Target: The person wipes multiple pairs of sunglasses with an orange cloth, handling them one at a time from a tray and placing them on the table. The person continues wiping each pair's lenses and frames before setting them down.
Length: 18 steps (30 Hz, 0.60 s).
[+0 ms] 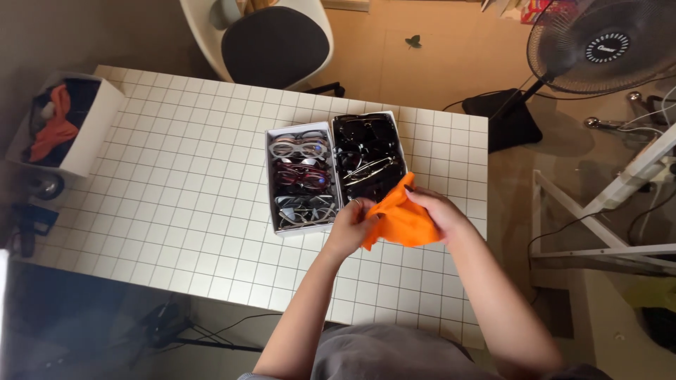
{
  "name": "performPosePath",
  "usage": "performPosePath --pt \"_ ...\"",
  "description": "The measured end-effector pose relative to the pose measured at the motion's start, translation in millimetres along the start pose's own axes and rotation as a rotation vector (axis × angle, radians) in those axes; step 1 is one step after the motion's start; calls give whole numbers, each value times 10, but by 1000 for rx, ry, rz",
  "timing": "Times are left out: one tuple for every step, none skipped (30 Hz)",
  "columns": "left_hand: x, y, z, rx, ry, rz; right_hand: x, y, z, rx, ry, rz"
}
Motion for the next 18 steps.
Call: performPosePath --pt "112 -23 84 -3 -2 2 -23 -31 50 3 -2 -2" --pt "193 -49 149 17 29 -92 -48 -58 113 5 94 -13" --pt "277 -70 214 38 61 -185 -75 -85 177 6 190 -23" --pt "333 -61 266 35 62 -186 -99 -105 211 8 193 -24" --pt "397 -51 317 32 51 -171 -129 -124 228 49 182 -30" --pt "460 -44 372 28 40 -158 -156 -149 242 92 172 -37" --pt "513 -28 428 24 42 -161 -161 -168 280 95 176 -37" --pt "577 -5 498 -27 19 -141 -167 -182 341 47 233 -26" --pt "637 18 568 -79 -4 -122 -168 -195 400 -2 289 -14" --pt "616 42 576 -83 -4 -126 -176 -190 439 3 292 -11" --pt "611 64 595 -105 94 -86 -176 -185 480 -10 310 -1" --pt "608 98 616 -128 192 -43 -184 -179 517 -23 328 8" --pt "671 66 555 -132 191 -46 -240 -170 484 -18 330 8" --pt "721 23 498 -127 314 -69 -274 -162 364 193 -8 42" --pt "771 -21 443 -120 436 -92 -283 -138 258 402 -349 72" --pt "663 -7 398 -123 436 -96 -480 -311 340 406 -346 71" --pt "577 3 347 -121 530 -52 -688 -494 436 372 -230 67" --pt "491 12 285 -115 624 -7 -893 -667 540 335 -115 63"
Point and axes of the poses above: each hand's wrist, its own y-axis away from the middle knuckle, its own z-axis out of the back of the hand, x = y × z, the point moved 4 cm from there along -y, towards the middle knuckle, and after that the axes turned 7 degrees about -y, right-handed, at the moved point
